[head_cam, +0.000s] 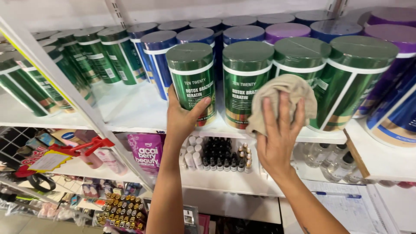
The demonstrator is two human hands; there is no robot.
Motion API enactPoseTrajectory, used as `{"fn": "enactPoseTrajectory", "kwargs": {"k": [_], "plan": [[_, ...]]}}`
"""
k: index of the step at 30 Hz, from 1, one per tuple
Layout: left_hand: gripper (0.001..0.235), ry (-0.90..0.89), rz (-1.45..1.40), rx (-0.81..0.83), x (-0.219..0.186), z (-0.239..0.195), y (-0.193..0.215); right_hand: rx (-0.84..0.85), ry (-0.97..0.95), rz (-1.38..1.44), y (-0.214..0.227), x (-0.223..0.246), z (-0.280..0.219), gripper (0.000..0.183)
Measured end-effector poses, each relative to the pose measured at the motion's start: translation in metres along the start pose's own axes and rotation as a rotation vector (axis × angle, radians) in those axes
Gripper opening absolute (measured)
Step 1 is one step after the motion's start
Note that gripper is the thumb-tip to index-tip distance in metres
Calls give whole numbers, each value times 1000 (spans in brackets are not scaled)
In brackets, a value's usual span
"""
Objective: Wiping down hair product containers on store shelves.
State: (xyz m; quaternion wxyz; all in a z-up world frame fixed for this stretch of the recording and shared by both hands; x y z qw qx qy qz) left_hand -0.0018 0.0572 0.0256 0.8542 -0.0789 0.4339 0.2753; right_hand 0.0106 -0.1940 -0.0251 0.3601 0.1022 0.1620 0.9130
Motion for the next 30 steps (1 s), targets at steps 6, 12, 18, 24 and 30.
{"fn": "enactPoseTrajectory", "kwargs": {"k": [6, 12, 18, 24, 30], "plan": [[88, -52, 50, -85, 1, -1, 36, -128, 168, 307, -22, 58, 11, 72], [88, -102, 155, -229, 20, 4, 73, 218, 269, 476, -68, 117, 62, 91], [92, -99, 261, -321, 36, 13, 95, 407, 193, 574, -85, 130, 72, 100], [98, -67, 365, -411, 50, 23, 104, 464, 229, 608, -102, 136, 81, 103], [104, -19, 447, -455, 77, 44, 129, 568, 232, 628, -128, 146, 95, 102]]}}
Point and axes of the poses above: each hand's wrist, its own z-axis towards the middle knuckle, its own y-axis out of the back of the hand, x = y × z, the point moved 3 cm from there along z, towards the middle knuckle, and after that the axes turned 2 degrees about y, right-handed, at the moved point
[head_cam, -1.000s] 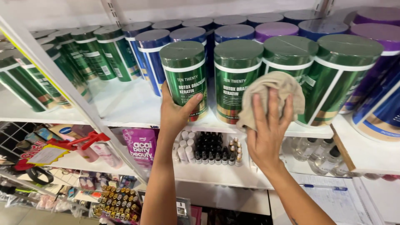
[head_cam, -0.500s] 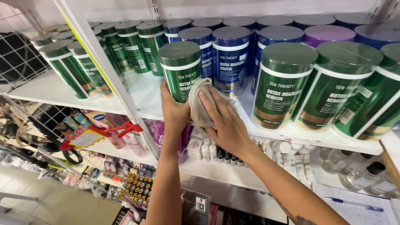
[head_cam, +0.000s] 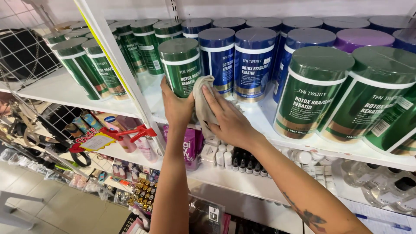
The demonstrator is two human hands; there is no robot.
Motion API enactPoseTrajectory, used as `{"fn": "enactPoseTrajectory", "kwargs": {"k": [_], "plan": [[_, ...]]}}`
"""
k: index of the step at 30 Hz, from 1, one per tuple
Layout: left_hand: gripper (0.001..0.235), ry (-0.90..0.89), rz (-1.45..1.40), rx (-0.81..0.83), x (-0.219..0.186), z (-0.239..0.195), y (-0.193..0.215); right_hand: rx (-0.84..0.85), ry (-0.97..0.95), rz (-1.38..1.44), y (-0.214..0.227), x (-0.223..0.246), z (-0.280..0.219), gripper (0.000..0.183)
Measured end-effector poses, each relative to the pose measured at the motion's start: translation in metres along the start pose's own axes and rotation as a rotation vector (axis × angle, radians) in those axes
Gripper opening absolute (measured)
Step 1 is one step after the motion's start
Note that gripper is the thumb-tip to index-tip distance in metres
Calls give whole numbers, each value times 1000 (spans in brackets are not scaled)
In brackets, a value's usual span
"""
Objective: Wiping down hair product containers on store shelves.
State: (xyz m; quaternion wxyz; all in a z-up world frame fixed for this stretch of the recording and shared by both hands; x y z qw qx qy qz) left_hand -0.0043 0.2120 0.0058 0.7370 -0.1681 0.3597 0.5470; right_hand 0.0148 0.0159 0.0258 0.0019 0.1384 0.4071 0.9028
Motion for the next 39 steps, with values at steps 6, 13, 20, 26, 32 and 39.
{"fn": "enactPoseTrajectory", "kwargs": {"k": [6, 13, 20, 26, 32, 39], "plan": [[104, 50, 51, -52, 8, 3, 4, 9, -4, 136, -13, -11, 17, 96], [104, 32, 43, -29, -1, -2, 6, -26, -15, 265, -12, -16, 10, 91], [108, 61, 119, -27, 0, -3, 8, -24, -19, 291, -15, -19, 12, 90], [107, 46, 142, -32, 2, -3, 9, -22, -34, 306, -15, -19, 13, 90], [106, 51, 146, -25, 1, -4, 8, -11, -62, 328, -14, -18, 13, 91], [108, 57, 144, -26, 4, -4, 8, -27, -35, 324, -15, -20, 11, 90]]}}
Point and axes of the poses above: each hand's wrist, its own z-axis towards the middle knuckle, its own y-axis out of the back of the hand, x = y × z, the point moved 3 cm from there along z, towards the middle knuckle, and after that the axes turned 2 degrees about y, right-handed, at the moved point
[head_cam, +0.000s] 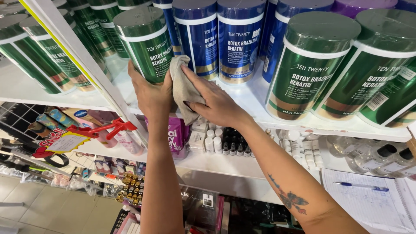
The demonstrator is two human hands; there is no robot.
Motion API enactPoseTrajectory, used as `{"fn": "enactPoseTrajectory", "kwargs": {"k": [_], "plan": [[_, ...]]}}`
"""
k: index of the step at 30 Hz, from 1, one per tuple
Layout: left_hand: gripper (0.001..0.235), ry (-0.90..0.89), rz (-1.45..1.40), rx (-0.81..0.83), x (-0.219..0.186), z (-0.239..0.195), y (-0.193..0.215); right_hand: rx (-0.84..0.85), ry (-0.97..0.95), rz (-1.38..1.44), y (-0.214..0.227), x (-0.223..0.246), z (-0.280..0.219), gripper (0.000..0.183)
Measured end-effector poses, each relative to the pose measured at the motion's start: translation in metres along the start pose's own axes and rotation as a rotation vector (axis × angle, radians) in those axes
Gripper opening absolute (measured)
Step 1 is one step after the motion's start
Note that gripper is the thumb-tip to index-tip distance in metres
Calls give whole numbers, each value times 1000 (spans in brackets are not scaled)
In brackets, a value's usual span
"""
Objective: Wiping down hair product containers on store shelves.
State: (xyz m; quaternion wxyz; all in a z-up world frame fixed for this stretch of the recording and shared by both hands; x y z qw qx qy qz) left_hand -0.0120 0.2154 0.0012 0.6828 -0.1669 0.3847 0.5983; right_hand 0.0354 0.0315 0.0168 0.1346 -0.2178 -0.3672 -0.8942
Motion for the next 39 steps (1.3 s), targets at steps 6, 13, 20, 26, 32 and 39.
{"fn": "enactPoseTrajectory", "kwargs": {"k": [6, 13, 20, 26, 32, 39], "plan": [[110, 42, 19, 12, -4, 0, 1, 2, -16, 43, 1, 4, 2, 90], [108, -2, -1, -1, 3, -2, -2, -4, 36, 34, -1, -4, -1, 87], [107, -17, 18, -10, 6, -3, -4, -13, 34, 71, -1, -5, -3, 85], [108, -6, 28, -6, 2, 0, -2, -18, 43, 79, -1, -5, -1, 84], [108, -4, 34, -7, 1, -1, -2, -22, 37, 74, 0, -4, -1, 83], [110, 19, 68, 5, 0, 0, -2, -22, 32, 98, -1, -5, -2, 82]]}}
Point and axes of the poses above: each hand's wrist, its own z-axis towards the middle knuckle, its own y-axis out of the back of the hand, x = y × z, the point moved 3 cm from there along z, towards the middle knuckle, and after that the axes turned 2 degrees about y, right-handed, at the moved point
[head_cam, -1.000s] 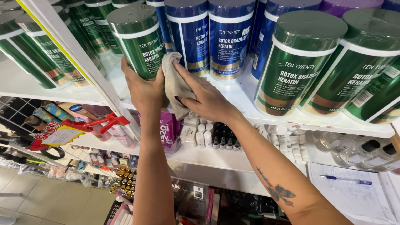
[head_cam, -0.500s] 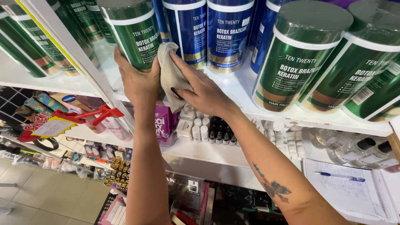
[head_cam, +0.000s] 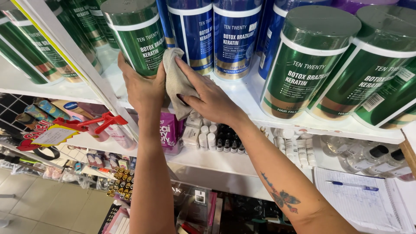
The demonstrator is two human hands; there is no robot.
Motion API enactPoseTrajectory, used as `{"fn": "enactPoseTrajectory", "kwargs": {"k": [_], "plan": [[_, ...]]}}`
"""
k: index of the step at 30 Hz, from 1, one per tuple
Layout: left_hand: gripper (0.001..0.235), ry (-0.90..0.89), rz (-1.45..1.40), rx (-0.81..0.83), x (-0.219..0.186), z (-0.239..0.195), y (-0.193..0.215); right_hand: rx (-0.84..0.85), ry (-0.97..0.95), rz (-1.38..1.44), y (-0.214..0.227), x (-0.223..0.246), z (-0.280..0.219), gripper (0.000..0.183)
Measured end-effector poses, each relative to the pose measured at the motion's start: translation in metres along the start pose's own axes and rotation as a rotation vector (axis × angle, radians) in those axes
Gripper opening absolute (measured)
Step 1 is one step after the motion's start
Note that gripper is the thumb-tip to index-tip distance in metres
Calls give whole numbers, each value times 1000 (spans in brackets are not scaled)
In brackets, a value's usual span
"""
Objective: Wiping down hair product containers on store shelves.
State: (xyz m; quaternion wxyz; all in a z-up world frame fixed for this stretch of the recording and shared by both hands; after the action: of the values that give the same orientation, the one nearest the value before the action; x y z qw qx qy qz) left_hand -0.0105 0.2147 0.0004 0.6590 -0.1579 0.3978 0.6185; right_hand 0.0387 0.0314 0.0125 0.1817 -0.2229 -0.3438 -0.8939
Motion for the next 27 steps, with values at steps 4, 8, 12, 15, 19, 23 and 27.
{"fn": "enactPoseTrajectory", "kwargs": {"k": [4, 8, 12, 15, 19, 23, 27], "plan": [[110, 3, 5, 6, 5, 0, -3, 9, -40, 13, -1, -1, 0, 81], [112, -56, 14, -25, 4, 2, -1, -19, -46, 19, 2, -1, 1, 76], [120, -36, 12, 9, 3, -3, 0, -124, -64, 44, 6, -2, -7, 69], [128, -40, 34, 9, 3, -6, 2, -281, -53, 51, 11, 4, -11, 58], [133, -24, 44, 7, -3, -8, 5, -449, -20, -30, 18, 9, -18, 51], [133, -30, 30, -3, -10, -3, 9, -582, 67, -368, 24, 16, -10, 58], [123, -31, 40, -27, -8, -6, 4, -312, 44, -693, 5, -4, -3, 66]]}}
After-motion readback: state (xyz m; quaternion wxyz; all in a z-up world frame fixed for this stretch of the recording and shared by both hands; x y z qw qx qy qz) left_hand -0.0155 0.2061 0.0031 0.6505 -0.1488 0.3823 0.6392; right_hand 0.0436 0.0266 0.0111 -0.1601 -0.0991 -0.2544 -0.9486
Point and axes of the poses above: each hand's wrist, its own z-axis towards the middle knuckle, its own y-axis out of the back of the hand, x = y × z, the point moved 3 cm from there along z, towards the middle knuckle, and after that the axes turned 2 degrees about y, right-handed, at the moved point
